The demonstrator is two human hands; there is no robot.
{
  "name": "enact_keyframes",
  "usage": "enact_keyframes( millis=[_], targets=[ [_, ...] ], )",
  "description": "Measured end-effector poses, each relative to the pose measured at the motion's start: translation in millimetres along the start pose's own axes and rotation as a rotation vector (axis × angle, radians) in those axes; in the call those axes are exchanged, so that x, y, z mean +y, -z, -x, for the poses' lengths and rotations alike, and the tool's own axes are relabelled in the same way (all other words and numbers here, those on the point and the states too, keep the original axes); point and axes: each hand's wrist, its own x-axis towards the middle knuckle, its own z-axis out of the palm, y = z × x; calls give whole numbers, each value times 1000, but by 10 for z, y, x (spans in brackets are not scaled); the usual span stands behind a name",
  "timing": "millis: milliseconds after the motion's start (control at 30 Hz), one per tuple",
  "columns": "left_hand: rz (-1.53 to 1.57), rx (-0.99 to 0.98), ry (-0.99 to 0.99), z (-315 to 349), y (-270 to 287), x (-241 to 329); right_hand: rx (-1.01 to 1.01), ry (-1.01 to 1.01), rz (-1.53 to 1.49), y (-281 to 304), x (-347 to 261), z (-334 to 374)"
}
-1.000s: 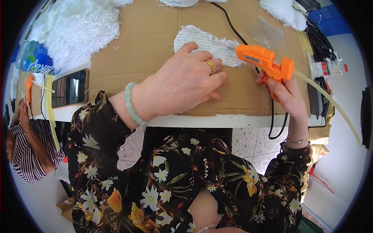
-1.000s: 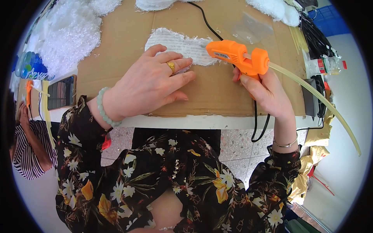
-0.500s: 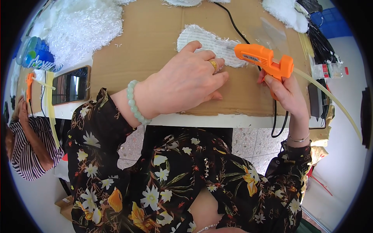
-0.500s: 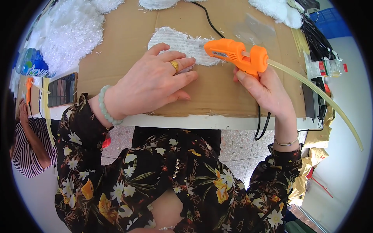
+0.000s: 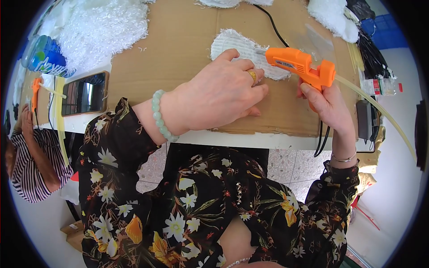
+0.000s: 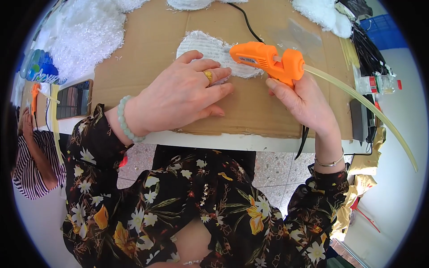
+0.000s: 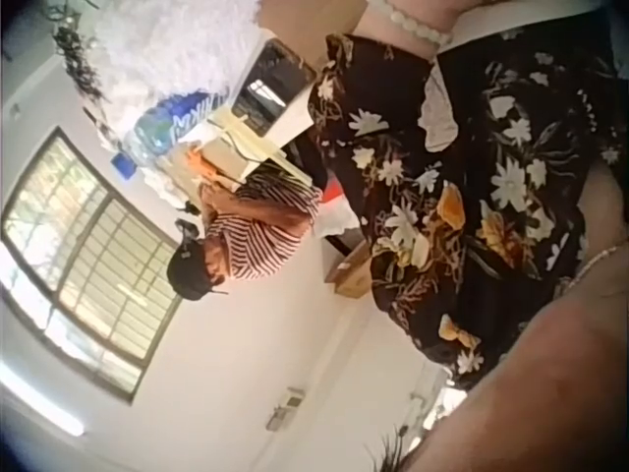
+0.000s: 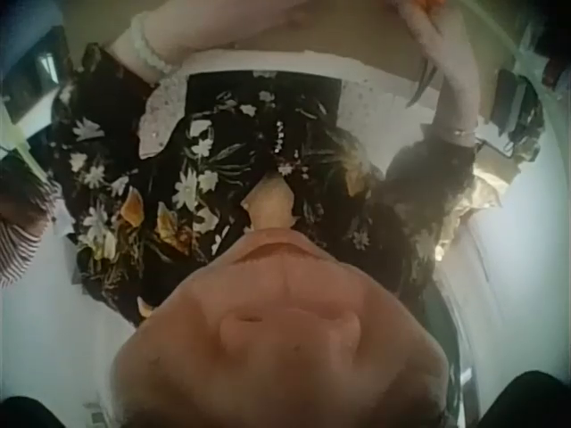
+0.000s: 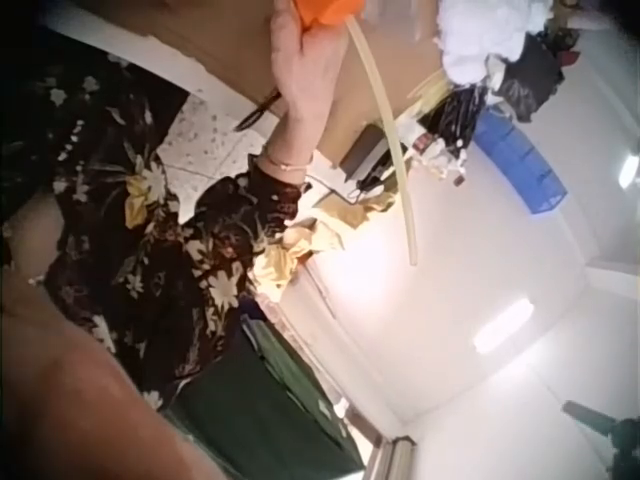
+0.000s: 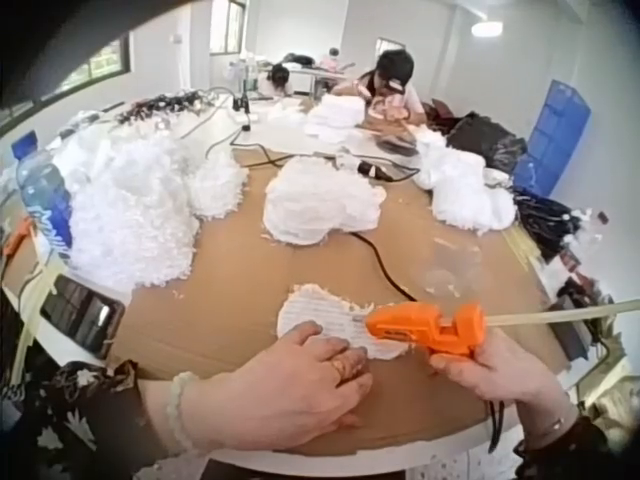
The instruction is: Gluing white stuffing onto a fabric base using a hot glue gun
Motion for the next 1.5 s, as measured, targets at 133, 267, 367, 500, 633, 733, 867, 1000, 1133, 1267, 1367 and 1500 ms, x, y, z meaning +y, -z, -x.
enact_keyframes(
  millis=[133, 267, 367, 500, 633, 733, 867, 1000, 1133, 1267, 1367, 1500],
  targets=[
    [-9, -14, -5, 0, 8, 3, 4, 76, 3, -38, 9, -46],
    [-25, -13, -17, -4, -1, 0, -26, 49, 78, -25, -58, -79],
    [-11, -12, -14, -5, -8, -1, 18, 112, 105, -42, -47, -88],
    [-7, -13, -16, 6, -9, 3, 9, 55, 93, -13, -49, -32],
    [1, -6, -15, 9, -25, 1, -21, 27, 111, 40, -15, 20],
    [0, -9, -14, 3, -31, -2, 15, 15, 103, 53, -2, 77],
    [3, -6, -12, 9, -31, -8, 18, -14, 101, 110, 41, 134],
    [3, -11, -7, 12, -22, -10, 68, -20, 79, 147, 83, 197],
    [7, -12, -7, 13, -25, -11, 81, -31, 76, 154, 85, 226],
    [24, 2, -12, 15, -31, -11, 52, -29, 36, 150, 43, 204],
    [24, 6, -7, 16, -40, -7, 36, -58, -11, 145, 15, 178],
    [27, 3, -9, 15, -22, 0, -20, -120, 30, 178, 67, 162]
  ],
)
